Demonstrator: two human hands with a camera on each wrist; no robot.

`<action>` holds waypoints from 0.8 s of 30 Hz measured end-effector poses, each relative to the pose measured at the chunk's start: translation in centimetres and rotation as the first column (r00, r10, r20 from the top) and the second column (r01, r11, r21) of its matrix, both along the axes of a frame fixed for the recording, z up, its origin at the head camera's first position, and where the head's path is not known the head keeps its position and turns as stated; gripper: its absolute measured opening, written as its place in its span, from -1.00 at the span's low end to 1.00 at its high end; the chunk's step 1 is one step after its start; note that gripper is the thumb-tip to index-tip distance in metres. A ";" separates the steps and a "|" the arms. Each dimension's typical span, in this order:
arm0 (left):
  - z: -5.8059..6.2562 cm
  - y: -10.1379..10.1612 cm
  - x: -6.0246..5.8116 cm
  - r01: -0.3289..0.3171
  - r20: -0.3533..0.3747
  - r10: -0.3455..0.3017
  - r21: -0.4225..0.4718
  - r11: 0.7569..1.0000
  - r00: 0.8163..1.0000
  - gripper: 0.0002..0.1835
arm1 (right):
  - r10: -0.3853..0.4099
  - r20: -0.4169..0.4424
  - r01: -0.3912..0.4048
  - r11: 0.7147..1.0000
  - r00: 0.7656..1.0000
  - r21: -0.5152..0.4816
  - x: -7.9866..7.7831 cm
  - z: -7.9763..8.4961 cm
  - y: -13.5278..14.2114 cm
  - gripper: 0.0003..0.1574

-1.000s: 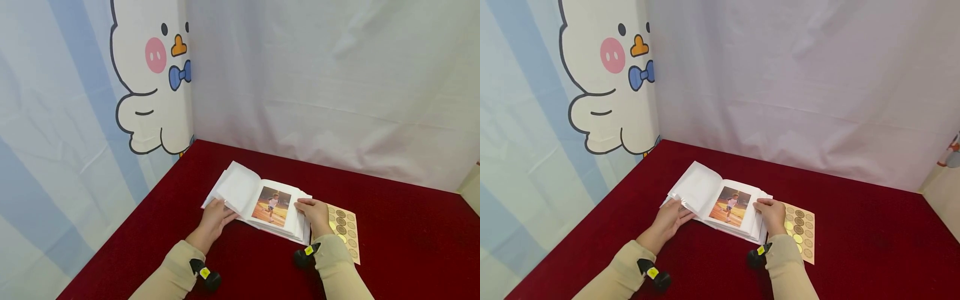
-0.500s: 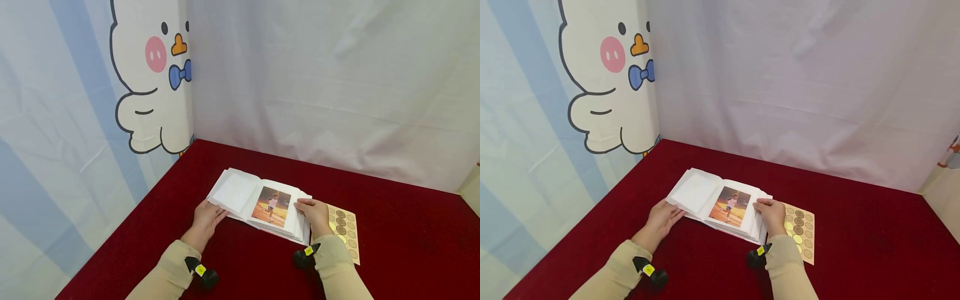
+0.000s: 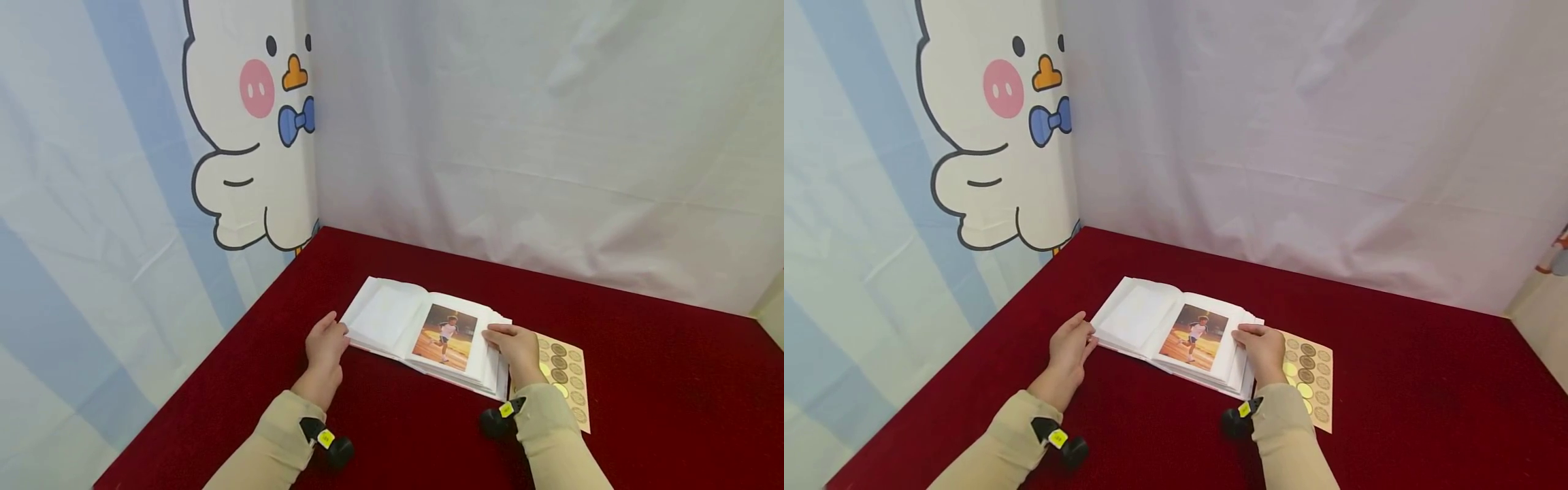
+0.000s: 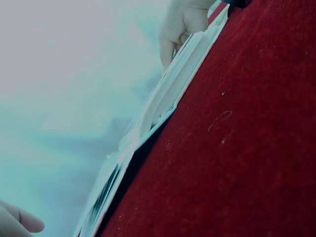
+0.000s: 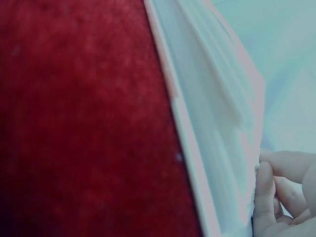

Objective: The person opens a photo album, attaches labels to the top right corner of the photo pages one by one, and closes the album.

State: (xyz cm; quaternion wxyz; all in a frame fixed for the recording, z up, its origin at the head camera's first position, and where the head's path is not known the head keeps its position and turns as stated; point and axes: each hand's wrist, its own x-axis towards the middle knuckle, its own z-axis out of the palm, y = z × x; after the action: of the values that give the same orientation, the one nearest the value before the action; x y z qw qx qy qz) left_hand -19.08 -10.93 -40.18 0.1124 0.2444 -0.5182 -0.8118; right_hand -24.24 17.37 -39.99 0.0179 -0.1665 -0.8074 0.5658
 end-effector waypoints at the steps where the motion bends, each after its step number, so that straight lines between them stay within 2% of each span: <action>1: 0.0 0.0 0.0 -0.010 -0.003 0.010 -0.016 1.000 1.000 -0.41 | -0.003 0.002 0.003 1.000 1.000 -0.003 0.0 0.0 0.1 -0.62; 6: 0.2 0.4 -0.2 -0.045 -0.023 0.044 -0.045 0.998 0.999 -0.42 | -0.017 0.001 0.017 0.999 1.000 -0.044 -0.1 -0.2 0.3 -0.63; 10: 0.3 0.8 -0.4 -0.033 -0.021 0.032 -0.059 0.998 0.999 -0.43 | -0.038 -0.020 0.034 0.987 0.999 -0.157 -0.2 -0.4 0.4 -0.59; 15: 0.5 1.6 -0.6 0.001 -0.017 -0.002 -0.071 0.997 1.000 -0.44 | -0.041 -0.060 0.023 0.960 0.997 -0.280 -0.1 -0.4 0.8 -0.51; 24: 1.3 3.2 -1.1 0.115 -0.005 -0.116 -0.061 0.991 0.993 -0.46 | -0.047 -0.090 0.019 0.956 0.995 -0.292 0.1 0.3 1.3 -0.51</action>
State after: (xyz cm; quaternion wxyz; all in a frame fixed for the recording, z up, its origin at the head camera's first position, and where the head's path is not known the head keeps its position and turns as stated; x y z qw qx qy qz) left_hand -20.15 -7.77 -38.84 0.0747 0.2072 -0.5554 -0.8019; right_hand -24.15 18.64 -39.65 0.0414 -0.1532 -0.7106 0.6855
